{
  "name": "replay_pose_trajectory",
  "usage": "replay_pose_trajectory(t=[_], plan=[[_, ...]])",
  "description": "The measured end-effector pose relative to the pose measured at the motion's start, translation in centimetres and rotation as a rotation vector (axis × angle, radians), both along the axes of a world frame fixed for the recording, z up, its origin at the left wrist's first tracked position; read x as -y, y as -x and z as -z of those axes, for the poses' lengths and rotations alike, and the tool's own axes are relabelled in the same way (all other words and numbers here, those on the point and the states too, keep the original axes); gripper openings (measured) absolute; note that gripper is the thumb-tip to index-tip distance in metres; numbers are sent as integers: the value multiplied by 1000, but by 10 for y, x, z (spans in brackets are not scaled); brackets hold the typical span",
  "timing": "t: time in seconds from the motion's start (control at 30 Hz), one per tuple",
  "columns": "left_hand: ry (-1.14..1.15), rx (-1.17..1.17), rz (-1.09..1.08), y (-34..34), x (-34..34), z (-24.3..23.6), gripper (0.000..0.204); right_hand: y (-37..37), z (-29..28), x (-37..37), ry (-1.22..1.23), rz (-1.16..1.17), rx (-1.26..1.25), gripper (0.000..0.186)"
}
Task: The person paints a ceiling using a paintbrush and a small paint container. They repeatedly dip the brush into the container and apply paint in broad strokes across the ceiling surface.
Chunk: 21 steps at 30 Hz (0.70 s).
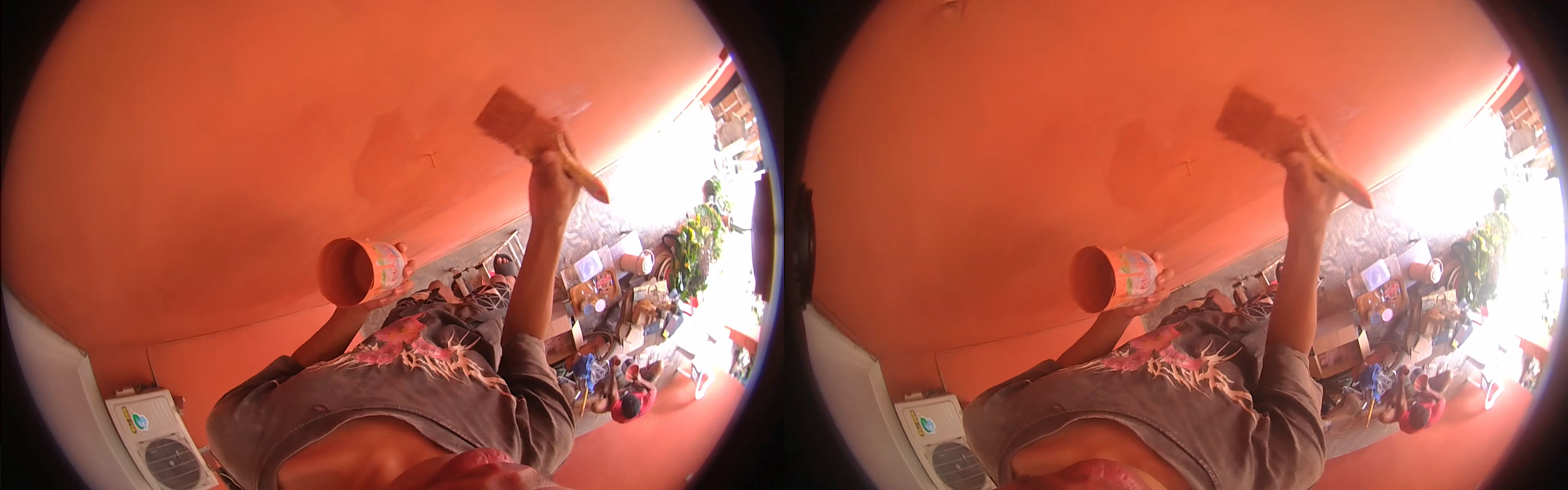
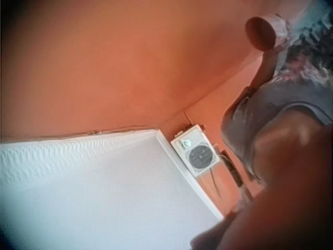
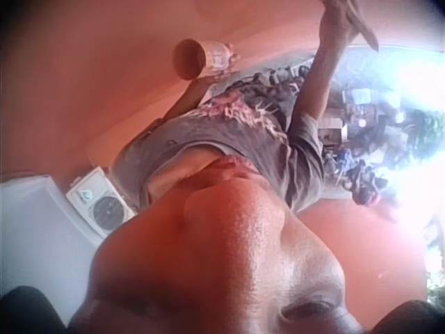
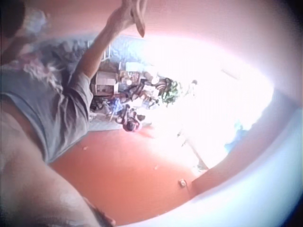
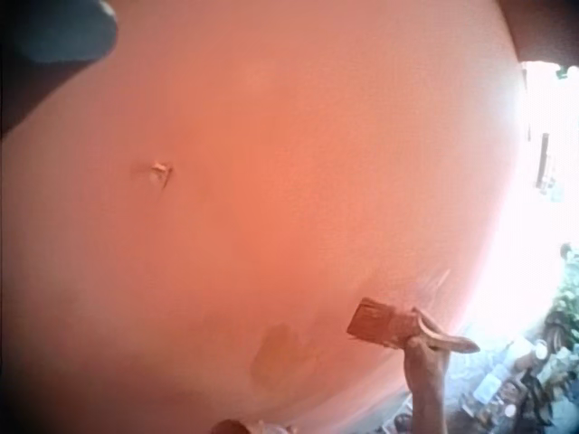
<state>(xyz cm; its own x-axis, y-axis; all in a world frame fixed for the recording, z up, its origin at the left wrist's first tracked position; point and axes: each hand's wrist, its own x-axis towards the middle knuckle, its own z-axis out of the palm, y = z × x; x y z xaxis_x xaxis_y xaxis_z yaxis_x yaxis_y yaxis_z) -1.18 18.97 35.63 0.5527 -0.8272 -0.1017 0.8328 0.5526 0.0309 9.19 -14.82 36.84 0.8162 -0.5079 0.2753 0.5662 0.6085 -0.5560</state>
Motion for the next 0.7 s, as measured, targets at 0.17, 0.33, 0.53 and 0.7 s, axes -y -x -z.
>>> replay_pose_trajectory(t=[0.17,0.33,0.53,0.7], plan=[[-36,22,-37,5,-9,1,68,-2,1,-34,303,24,-109,38],[6,11,-48,7,1,-11,67,-11,-21,-40,265,49,-122,38],[-68,54,-91,14,0,-10,52,-16,-61,-56,616,17,241,33],[-8,-23,5,-10,35,-34,56,-56,-87,-26,644,-29,220,24]])
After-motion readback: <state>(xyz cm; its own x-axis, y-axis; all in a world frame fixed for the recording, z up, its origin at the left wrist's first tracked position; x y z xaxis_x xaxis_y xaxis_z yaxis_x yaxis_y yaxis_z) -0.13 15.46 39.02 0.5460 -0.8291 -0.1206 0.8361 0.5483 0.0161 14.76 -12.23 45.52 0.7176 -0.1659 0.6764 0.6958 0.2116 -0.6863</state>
